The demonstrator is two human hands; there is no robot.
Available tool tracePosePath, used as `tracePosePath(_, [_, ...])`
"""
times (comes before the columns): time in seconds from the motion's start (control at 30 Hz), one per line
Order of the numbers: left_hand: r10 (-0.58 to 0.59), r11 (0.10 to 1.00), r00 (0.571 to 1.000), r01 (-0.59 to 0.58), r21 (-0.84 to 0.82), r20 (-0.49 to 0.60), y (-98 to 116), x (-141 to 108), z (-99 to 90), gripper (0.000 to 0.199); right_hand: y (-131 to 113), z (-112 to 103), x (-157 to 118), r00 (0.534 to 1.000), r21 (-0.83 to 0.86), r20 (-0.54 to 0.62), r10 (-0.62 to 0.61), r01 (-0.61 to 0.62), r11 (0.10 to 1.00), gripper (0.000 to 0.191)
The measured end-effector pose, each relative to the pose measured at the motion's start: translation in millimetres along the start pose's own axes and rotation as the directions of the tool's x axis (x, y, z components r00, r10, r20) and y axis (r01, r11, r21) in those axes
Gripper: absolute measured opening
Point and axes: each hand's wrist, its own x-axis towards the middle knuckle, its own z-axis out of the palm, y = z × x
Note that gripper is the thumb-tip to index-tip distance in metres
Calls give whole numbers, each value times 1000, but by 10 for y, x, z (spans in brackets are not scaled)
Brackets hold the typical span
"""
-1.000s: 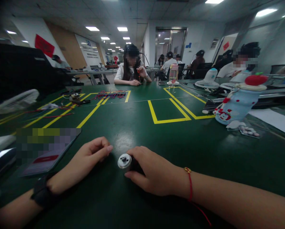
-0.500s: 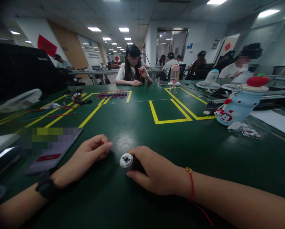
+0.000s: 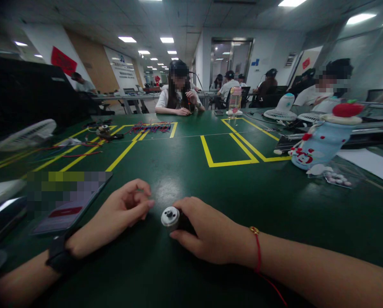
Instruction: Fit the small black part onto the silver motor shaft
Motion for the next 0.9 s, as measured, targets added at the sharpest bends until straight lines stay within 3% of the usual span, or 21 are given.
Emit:
tracePosePath(0.1, [81,997,995,-81,0,57,90,-56,60,25,1,3,11,1000,-2,-5,-9,9,1000,34])
tracePosePath(0.23, [104,984,989,-118,135,103,197,-97,155,21,8,14,11,1000,-2,-7,-24,24,1000,35])
tracePosePath(0.4, [114,974,991,-126,189,75,242,-102,212,21,20,23,9,1000,-49,13,-8,9,999,32])
tracePosePath(0.53, [117,983,991,-125,131,66,241,-105,147,20,8,18,9,1000,-42,4,-24,24,999,35])
tracePosePath(0.67, [132,963,988,-147,226,77,171,-85,6,19,-7,0,2,1000,-23,0,-30,30,999,35])
tracePosePath(0.9, [142,872,952,-250,420,271,-56,-12,-70,13,9,-7,-12,1000,-16,0,-23,23,1000,35])
